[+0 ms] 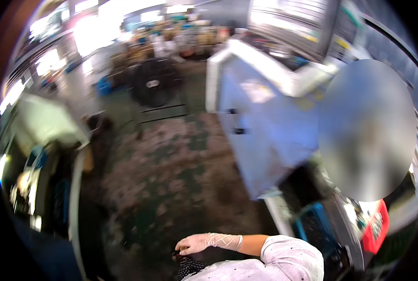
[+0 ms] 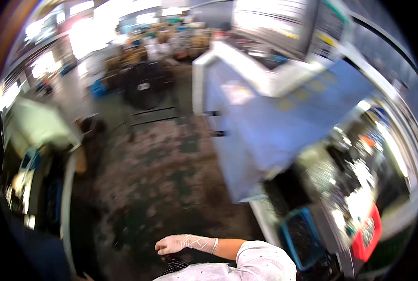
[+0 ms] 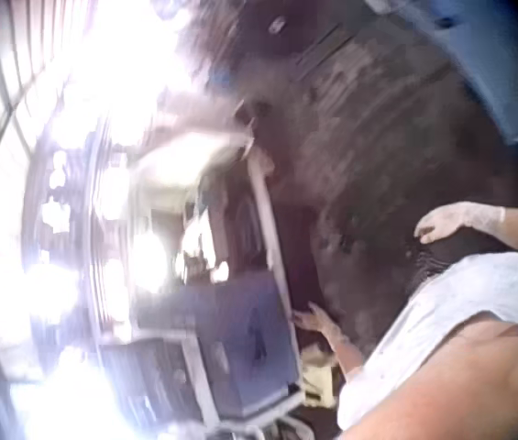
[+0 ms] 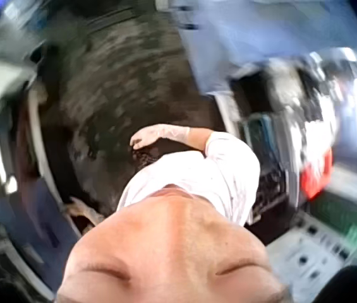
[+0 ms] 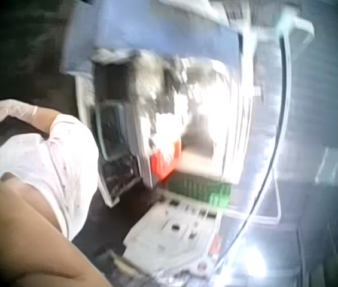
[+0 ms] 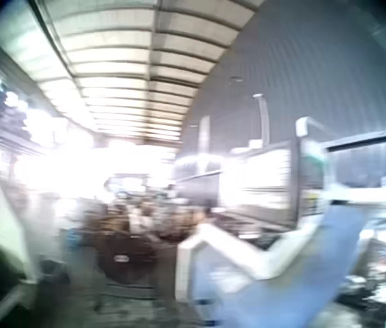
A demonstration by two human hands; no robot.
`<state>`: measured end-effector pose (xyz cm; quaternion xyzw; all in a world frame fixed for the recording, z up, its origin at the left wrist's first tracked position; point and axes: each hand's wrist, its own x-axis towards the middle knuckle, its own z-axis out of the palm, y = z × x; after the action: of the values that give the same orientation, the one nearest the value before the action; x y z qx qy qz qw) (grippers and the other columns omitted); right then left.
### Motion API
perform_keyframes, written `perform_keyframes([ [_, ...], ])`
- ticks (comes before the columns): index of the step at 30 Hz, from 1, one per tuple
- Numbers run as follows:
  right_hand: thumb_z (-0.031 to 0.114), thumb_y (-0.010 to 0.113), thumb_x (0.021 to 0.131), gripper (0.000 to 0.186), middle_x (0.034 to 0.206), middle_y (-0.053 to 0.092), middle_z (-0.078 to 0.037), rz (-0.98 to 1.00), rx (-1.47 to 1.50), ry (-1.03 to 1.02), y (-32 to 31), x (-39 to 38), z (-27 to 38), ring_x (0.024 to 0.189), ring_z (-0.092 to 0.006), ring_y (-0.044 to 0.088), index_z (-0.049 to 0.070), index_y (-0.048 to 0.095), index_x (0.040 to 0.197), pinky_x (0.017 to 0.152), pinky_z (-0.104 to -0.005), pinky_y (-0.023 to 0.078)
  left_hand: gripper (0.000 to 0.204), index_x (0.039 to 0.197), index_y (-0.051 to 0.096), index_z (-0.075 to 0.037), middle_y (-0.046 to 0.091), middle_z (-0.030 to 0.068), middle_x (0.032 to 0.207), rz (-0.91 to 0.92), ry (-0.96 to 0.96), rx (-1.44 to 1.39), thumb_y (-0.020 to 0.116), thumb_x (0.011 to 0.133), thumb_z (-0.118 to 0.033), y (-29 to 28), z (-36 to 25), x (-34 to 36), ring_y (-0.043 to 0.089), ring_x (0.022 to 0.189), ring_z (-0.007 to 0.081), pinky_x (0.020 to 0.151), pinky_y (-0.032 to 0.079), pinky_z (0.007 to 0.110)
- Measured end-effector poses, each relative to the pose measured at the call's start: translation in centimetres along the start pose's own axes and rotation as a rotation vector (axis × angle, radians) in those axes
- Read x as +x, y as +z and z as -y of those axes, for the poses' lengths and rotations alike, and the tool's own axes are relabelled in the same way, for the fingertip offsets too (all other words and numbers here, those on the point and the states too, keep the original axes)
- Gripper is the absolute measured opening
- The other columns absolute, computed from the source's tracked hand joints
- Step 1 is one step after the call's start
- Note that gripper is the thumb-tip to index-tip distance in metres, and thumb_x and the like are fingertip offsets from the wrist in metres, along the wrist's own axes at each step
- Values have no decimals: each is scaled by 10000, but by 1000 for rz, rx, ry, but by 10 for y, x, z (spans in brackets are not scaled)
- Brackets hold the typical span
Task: The person operates a CNC lathe in a workshop. They open the machine door, place small metal parts into the chuck, close the door, and press a button to start the machine. This cycle repeats several times.
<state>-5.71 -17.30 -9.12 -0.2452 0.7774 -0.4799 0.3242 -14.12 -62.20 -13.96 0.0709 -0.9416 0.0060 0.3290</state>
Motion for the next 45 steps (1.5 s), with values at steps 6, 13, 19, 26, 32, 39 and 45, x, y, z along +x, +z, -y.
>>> perform_keyframes([
  [6,295,421,738,364,937,474,-137,82,-256,-202,-4,188,53,892,-250,444,15,447,969,771,-302,344,465,1107,303,-30,274,167,1154,-186,-241,134,445,699,-202,-137,7,88,230,1077,312,878,192,396],
  [13,128,444,749,206,892,471,-71,112,51,-434,36,344,142,846,-143,452,16,465,921,737,-228,347,725,1159,170,-31,190,175,1184,-208,-397,185,556,619,-321,-143,82,112,165,1101,316,892,127,449],
  [19,59,443,725,149,828,479,-64,54,260,-766,17,520,219,771,-135,462,10,480,860,679,-225,362,803,1136,218,-81,163,191,1168,-361,-559,366,572,541,-489,-116,66,99,71,1091,399,836,115,540],
  [26,115,464,710,174,786,511,-74,374,250,-700,66,722,322,723,-138,480,23,491,855,648,-229,376,629,1120,232,-53,230,161,1154,-463,-735,525,450,671,-436,-77,27,144,138,1088,392,852,115,544],
  [32,178,496,659,242,803,522,-156,502,49,-677,123,793,356,719,-168,507,-10,514,810,656,-252,390,541,1132,219,-11,224,181,1169,-558,-953,651,408,678,-237,-63,16,184,153,1101,363,873,114,494],
  [39,147,530,621,131,688,509,-106,515,-994,-1063,-56,761,353,659,-262,504,57,502,713,576,-325,414,514,1122,223,13,221,203,1163,-570,-972,722,386,689,-210,-58,11,172,179,1097,343,876,133,466],
  [45,94,576,544,296,742,477,-149,396,-1213,-1047,-97,787,313,717,-290,489,4,400,765,598,-324,414,538,1132,191,8,193,200,1166,-563,-953,636,390,688,-221,-56,12,169,146,1102,351,876,110,483],
])
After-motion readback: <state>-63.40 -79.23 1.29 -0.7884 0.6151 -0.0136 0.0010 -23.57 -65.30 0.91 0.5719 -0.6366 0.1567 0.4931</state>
